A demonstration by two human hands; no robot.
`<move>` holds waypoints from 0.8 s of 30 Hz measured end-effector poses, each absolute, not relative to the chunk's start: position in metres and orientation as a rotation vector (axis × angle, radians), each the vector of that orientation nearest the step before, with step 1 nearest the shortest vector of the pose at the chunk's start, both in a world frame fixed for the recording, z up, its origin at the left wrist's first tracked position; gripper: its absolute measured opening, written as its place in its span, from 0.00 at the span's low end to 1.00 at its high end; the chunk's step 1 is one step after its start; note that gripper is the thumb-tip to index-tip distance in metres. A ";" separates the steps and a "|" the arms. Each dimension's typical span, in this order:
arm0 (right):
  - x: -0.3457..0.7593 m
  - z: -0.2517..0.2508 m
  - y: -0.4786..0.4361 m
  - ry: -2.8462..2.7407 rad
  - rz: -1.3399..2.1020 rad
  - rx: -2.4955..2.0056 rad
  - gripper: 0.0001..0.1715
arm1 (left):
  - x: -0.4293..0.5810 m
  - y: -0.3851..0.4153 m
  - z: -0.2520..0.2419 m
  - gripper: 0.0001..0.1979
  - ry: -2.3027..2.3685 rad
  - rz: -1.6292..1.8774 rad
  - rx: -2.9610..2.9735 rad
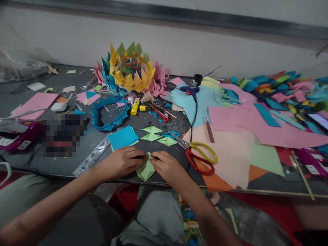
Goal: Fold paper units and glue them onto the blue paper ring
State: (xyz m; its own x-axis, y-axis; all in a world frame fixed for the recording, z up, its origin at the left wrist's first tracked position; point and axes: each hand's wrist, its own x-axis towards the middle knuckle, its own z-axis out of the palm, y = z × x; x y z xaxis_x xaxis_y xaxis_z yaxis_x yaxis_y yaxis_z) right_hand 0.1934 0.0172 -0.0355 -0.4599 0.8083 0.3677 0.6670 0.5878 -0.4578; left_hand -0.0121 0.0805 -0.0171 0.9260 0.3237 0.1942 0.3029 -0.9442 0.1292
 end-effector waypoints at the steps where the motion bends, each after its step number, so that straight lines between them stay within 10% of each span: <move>1: 0.193 -0.035 0.018 -2.272 0.332 -1.166 0.15 | -0.011 0.081 -0.017 0.13 0.488 0.322 2.986; 24: 0.176 -0.022 0.019 -2.349 0.289 -1.653 0.18 | -0.007 0.059 -0.003 0.20 0.645 0.163 2.890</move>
State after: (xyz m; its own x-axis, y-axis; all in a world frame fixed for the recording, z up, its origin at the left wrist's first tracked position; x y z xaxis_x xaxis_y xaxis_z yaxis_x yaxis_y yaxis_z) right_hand 0.1761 0.0187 -0.0222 -0.3226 0.9420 0.0924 0.8916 0.3352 -0.3045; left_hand -0.0070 0.0593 -0.0031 0.9001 0.4304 0.0678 0.4112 -0.8906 0.1946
